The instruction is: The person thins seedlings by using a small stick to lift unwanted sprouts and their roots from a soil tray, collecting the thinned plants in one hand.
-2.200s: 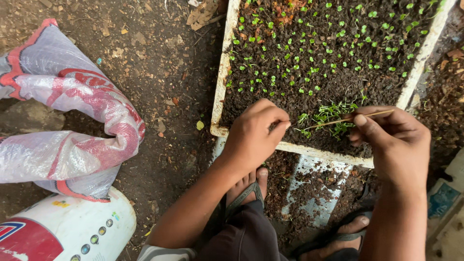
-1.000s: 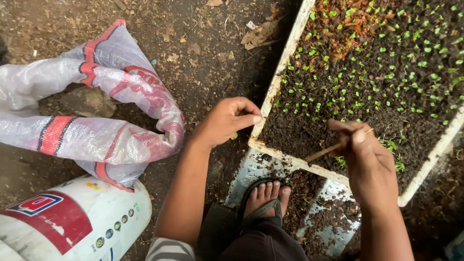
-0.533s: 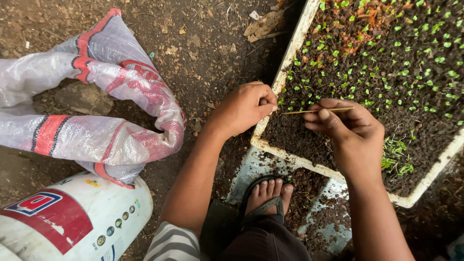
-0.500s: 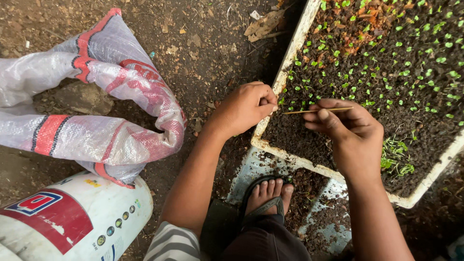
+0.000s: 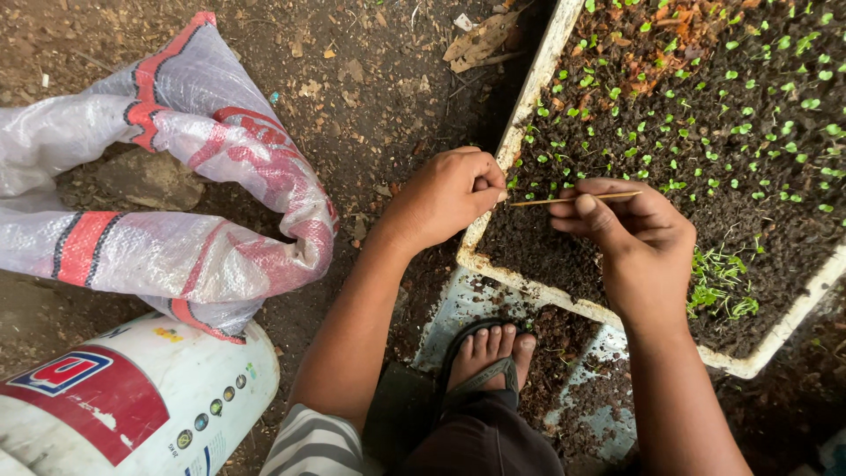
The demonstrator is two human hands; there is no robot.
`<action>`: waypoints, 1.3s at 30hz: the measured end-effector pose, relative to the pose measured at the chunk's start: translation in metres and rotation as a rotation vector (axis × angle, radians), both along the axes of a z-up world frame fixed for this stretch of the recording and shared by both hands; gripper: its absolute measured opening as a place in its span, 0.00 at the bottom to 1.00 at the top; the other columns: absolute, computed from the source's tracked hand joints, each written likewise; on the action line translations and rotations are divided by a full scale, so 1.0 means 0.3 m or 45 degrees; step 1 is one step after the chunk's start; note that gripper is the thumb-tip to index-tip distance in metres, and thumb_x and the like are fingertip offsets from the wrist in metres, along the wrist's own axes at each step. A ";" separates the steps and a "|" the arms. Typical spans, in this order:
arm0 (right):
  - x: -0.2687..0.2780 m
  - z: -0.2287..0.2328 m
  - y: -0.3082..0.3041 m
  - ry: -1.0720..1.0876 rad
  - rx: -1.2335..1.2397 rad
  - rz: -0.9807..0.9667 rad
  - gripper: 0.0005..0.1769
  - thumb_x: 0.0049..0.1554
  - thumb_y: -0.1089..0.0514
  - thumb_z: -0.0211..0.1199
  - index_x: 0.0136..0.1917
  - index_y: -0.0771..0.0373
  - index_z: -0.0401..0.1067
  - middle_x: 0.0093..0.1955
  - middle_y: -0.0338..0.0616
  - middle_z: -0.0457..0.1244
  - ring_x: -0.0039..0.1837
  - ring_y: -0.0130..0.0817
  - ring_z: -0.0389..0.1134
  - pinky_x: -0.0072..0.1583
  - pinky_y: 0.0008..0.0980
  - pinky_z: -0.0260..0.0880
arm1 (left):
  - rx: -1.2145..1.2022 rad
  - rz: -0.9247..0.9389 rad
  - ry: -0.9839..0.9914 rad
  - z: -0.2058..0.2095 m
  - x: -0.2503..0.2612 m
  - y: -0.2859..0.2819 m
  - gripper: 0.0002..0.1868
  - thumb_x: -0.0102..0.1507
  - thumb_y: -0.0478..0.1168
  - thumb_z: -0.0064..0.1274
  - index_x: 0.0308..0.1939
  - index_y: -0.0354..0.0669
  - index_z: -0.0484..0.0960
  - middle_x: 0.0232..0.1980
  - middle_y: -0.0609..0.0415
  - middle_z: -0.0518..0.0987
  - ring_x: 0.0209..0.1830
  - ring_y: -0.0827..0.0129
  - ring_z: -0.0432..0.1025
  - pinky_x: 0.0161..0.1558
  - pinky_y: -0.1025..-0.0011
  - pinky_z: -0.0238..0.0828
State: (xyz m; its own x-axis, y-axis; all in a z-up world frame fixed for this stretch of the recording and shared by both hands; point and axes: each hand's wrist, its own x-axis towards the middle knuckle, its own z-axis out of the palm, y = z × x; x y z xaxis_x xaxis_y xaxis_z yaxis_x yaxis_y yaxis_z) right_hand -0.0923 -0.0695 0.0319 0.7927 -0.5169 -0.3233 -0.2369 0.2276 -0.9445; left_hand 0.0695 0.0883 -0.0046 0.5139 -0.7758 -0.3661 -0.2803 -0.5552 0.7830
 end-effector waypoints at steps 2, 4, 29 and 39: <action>0.007 -0.002 0.005 0.020 0.008 0.001 0.09 0.63 0.66 0.59 0.56 0.73 0.70 0.48 0.58 0.68 0.51 0.44 0.75 0.56 0.37 0.83 | -0.014 0.001 -0.019 -0.005 -0.002 0.002 0.03 0.62 0.40 0.57 0.34 0.46 0.82 0.36 0.59 0.78 0.31 0.70 0.71 0.34 0.68 0.66; 0.010 -0.011 0.008 0.038 0.016 0.002 0.09 0.63 0.67 0.59 0.56 0.74 0.70 0.48 0.58 0.68 0.51 0.43 0.75 0.57 0.37 0.83 | -0.028 0.002 -0.039 -0.007 -0.003 0.003 0.04 0.62 0.40 0.57 0.34 0.46 0.82 0.35 0.59 0.78 0.31 0.70 0.71 0.34 0.68 0.66; 0.046 -0.029 0.031 -0.145 -0.768 0.204 0.04 0.61 0.75 0.64 0.49 0.73 0.77 0.44 0.58 0.70 0.46 0.52 0.74 0.48 0.43 0.76 | -0.440 0.243 -0.029 0.229 -0.074 0.052 0.05 0.65 0.27 0.52 0.43 0.30 0.82 0.32 0.50 0.75 0.29 0.72 0.67 0.31 0.75 0.67; -0.052 0.052 -0.019 0.006 -0.357 -0.030 0.02 0.65 0.66 0.65 0.51 0.68 0.74 0.47 0.48 0.69 0.47 0.31 0.71 0.53 0.27 0.79 | -0.434 0.306 -0.366 0.238 -0.148 0.031 0.17 0.67 0.40 0.58 0.26 0.45 0.69 0.28 0.60 0.69 0.22 0.76 0.60 0.26 0.71 0.54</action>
